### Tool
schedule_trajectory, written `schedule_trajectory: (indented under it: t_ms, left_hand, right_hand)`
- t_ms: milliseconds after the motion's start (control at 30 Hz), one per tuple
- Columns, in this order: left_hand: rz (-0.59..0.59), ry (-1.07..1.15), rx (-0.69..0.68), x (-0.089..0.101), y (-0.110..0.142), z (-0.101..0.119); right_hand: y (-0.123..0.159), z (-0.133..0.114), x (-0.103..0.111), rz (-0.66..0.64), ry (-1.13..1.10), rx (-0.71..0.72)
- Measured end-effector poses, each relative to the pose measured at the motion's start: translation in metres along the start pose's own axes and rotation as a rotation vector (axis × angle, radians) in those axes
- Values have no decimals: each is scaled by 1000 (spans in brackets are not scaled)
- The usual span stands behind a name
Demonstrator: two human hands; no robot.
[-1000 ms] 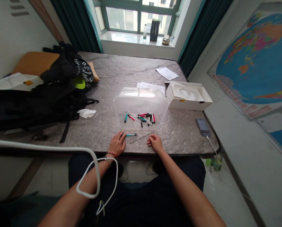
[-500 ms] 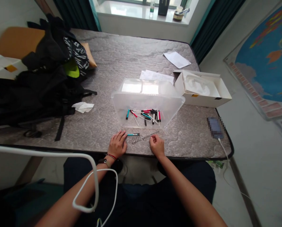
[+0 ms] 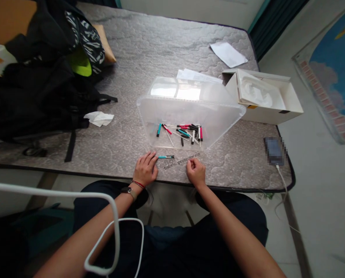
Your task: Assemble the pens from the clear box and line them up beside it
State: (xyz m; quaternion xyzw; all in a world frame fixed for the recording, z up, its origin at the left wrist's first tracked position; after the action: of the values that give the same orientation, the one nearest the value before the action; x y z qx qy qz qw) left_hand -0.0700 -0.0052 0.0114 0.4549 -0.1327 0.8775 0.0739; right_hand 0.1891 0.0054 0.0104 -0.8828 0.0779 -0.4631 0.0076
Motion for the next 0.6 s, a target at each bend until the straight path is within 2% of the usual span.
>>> schedule_trajectory:
  t_ms: [600]
  left_hand:
    - [3,32,25,-1,1,-2]
  right_hand:
    - [1,-2,-2,17,34,21]
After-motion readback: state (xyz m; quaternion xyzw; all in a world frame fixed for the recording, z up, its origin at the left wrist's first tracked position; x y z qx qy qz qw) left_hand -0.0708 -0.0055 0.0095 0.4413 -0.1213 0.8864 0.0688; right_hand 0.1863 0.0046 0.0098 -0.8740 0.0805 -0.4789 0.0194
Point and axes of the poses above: each hand's wrist, its own y-axis away from the middle knuckle, its own x-axis out of the back of the hand, z = x × y, the point moved 1 cm from there along -y, towards the middle knuckle, and after that the axes turned 12 degrees about y, right-handed, at the moved point
